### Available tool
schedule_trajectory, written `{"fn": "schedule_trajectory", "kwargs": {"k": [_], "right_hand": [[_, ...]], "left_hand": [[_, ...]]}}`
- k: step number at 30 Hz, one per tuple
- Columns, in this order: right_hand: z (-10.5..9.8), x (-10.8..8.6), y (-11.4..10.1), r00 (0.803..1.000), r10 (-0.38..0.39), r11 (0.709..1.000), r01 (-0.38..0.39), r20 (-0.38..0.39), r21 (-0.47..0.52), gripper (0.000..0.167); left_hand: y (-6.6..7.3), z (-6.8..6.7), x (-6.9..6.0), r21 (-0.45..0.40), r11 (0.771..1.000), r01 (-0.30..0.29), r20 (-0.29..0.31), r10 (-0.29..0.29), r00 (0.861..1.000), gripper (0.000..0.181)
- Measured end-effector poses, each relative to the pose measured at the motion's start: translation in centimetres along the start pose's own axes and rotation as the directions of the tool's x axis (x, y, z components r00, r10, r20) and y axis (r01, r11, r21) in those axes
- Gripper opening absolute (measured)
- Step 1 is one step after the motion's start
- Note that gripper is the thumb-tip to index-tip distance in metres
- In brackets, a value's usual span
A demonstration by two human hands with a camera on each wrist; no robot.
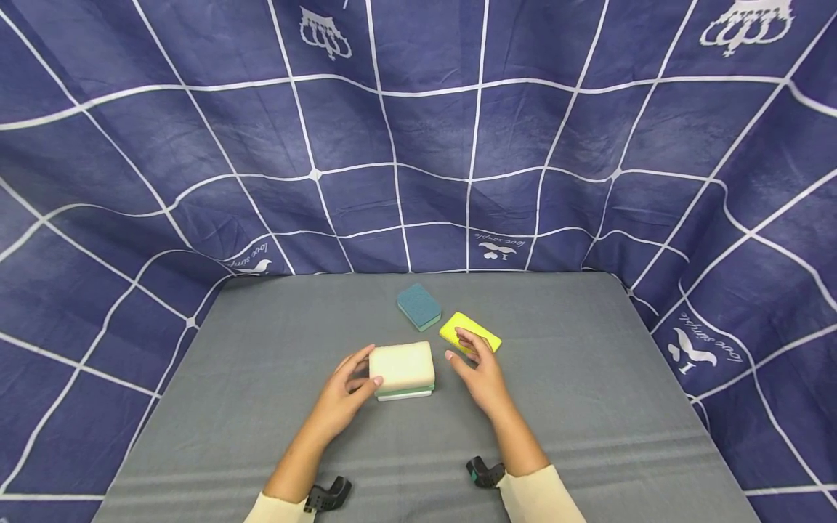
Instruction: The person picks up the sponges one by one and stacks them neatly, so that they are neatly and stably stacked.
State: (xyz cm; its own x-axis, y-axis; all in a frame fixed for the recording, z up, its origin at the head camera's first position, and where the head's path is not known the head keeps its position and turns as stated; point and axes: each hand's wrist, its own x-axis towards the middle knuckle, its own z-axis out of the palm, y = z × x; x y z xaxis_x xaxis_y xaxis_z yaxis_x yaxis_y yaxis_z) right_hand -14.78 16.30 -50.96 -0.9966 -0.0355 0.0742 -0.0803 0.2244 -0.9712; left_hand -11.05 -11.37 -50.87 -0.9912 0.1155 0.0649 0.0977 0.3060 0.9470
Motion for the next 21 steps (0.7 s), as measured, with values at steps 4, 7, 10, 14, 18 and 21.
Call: {"fn": "schedule_trajectory", "kwargs": {"k": [4,7,10,14,18,21], "right_hand": [[-0.5,0.3,0.1,0.998,0.021,1.000,-0.022,-0.052,-0.001,0.057],[-1.0,0.4,0.3,0.997,0.025,0.999,-0.027,-0.076,-0.023,0.059],[-1.4,0.5,0.6,0.995,0.031,0.998,-0.036,-0.093,-0.051,0.059],[-1.8,0.6,0.9,0.993,0.046,0.996,-0.054,-0.111,-0.069,0.061],[-2.2,0.8,1.1,0.991,0.069,0.993,-0.080,-0.117,-0.087,0.063],[-2.5,0.9,1.3,0.989,0.089,0.990,-0.101,-0.118,-0.098,0.064]], "left_hand": [[0.0,0.0,-0.1,-0.005,1.000,0.010,0.013,-0.010,1.000,0.068],[0.1,0.0,-0.1,-0.012,1.000,0.012,0.017,-0.012,1.000,0.071],[0.0,0.1,-0.1,-0.008,1.000,0.015,0.015,-0.015,1.000,0.073],[-0.1,0.1,-0.1,-0.007,1.000,0.020,0.013,-0.020,1.000,0.075],[-0.2,0.1,-0.1,-0.007,1.000,0.020,0.011,-0.020,1.000,0.076],[-0.3,0.1,0.0,-0.007,1.000,0.019,0.011,-0.019,1.000,0.076]]}}
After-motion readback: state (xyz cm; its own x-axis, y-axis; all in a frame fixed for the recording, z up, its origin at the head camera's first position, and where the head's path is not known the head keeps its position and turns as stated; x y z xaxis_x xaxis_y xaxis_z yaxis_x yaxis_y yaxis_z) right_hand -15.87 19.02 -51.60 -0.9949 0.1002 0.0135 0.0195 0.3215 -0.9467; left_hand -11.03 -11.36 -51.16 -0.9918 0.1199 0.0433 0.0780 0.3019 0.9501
